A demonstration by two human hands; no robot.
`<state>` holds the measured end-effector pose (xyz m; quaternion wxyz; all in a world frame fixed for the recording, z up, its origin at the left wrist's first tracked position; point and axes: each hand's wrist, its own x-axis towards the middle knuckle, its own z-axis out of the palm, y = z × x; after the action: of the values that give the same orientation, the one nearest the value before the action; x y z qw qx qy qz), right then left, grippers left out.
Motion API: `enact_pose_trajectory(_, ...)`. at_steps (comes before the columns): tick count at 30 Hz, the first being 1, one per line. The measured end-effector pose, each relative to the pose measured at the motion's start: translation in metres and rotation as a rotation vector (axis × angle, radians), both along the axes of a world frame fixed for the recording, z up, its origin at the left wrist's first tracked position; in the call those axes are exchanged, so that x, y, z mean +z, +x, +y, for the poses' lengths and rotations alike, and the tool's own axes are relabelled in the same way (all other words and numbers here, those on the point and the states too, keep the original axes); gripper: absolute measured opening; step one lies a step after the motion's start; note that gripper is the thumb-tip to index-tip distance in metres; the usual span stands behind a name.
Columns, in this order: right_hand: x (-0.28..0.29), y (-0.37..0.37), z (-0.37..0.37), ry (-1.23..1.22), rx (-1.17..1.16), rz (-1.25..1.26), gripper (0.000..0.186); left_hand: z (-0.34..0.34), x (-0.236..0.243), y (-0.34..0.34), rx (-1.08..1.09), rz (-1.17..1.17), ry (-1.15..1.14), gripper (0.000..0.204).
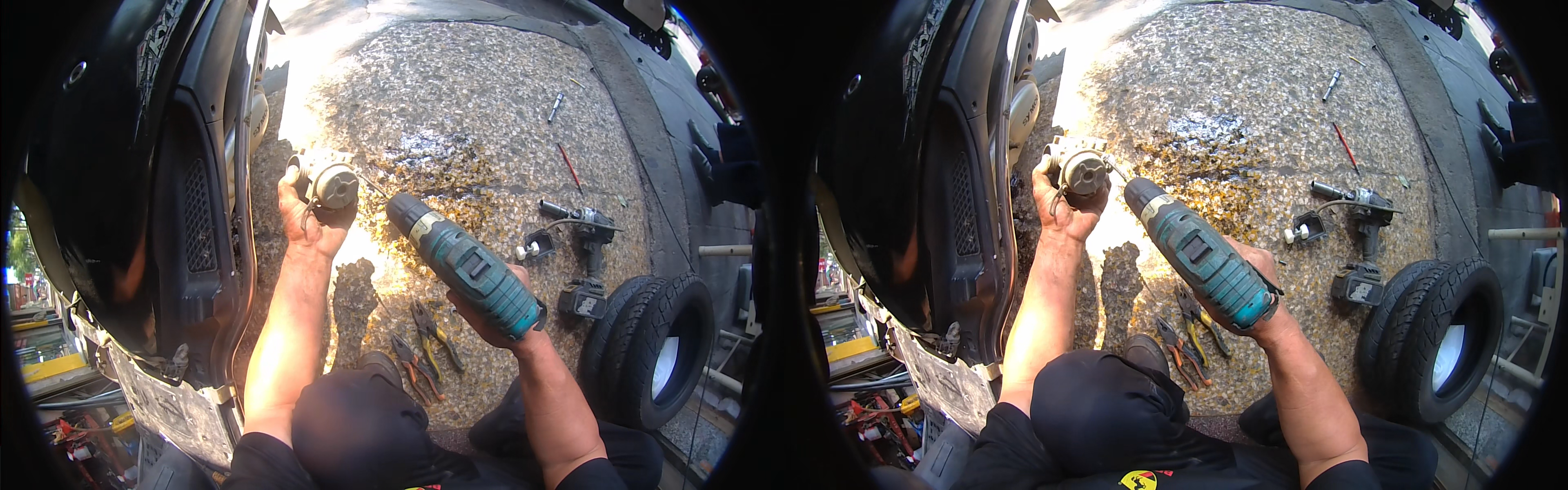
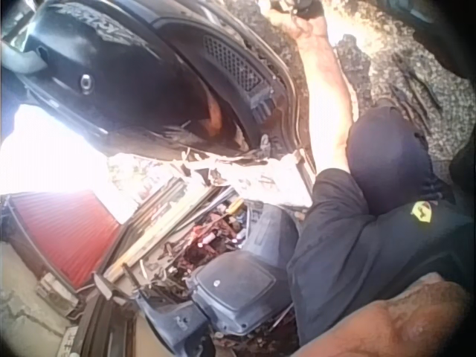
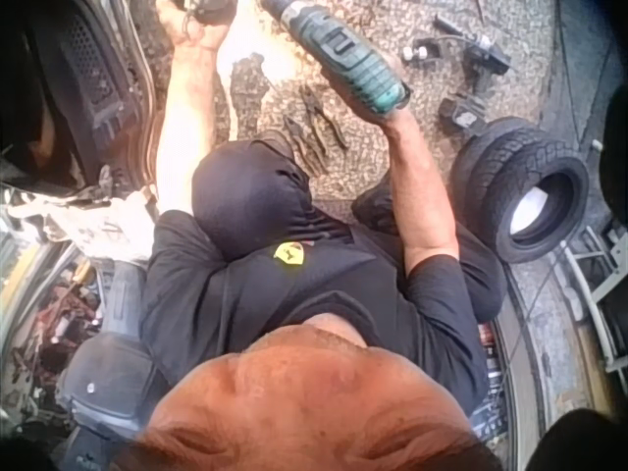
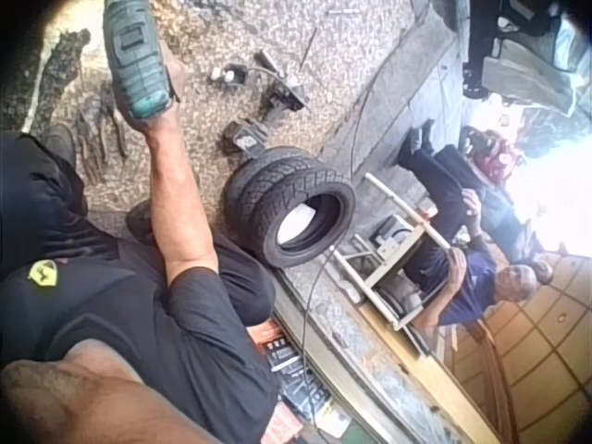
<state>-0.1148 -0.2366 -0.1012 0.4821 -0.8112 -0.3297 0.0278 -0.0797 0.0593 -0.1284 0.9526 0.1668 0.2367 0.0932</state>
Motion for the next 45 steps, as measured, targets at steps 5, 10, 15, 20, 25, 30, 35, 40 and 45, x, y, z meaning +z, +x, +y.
enact_pose_trajectory(5,0.002,-0.001,0.000,0.028,-0.010,0.015,0.021,-0.003,0.002,0.000,-0.003,0.054,0.031,0.034)
enact_pose_trajectory(10,0.003,-0.002,-0.003,0.042,-0.002,0.028,0.023,-0.008,0.005,0.001,0.026,0.086,0.016,0.033)
enact_pose_trajectory(15,0.003,-0.003,-0.006,0.007,0.011,0.094,0.032,-0.010,0.006,0.002,0.022,0.104,0.036,0.035)
enact_pose_trajectory(20,0.004,-0.004,-0.011,-0.016,0.035,-0.002,0.030,-0.007,0.002,0.001,0.021,0.120,0.049,0.036)
enact_pose_trajectory(25,0.017,0.000,-0.018,0.002,0.121,0.008,0.029,-0.004,-0.002,0.004,0.075,0.151,0.056,0.040)
enact_pose_trajectory(30,0.027,0.000,-0.015,-0.005,0.169,-0.027,0.029,-0.006,-0.005,0.005,0.089,0.129,0.098,0.036)
enact_pose_trajectory(35,0.021,-0.004,0.000,0.098,0.169,0.011,0.026,-0.009,-0.004,0.004,0.067,0.108,0.125,0.037)
enact_pose_trajectory(40,0.014,-0.006,0.004,0.131,0.149,0.041,0.026,-0.012,-0.002,0.003,0.008,0.080,0.152,0.036)
enact_pose_trajectory(45,0.009,-0.007,0.004,0.173,0.143,0.078,0.027,-0.016,-0.002,0.005,-0.005,0.080,0.172,0.037)
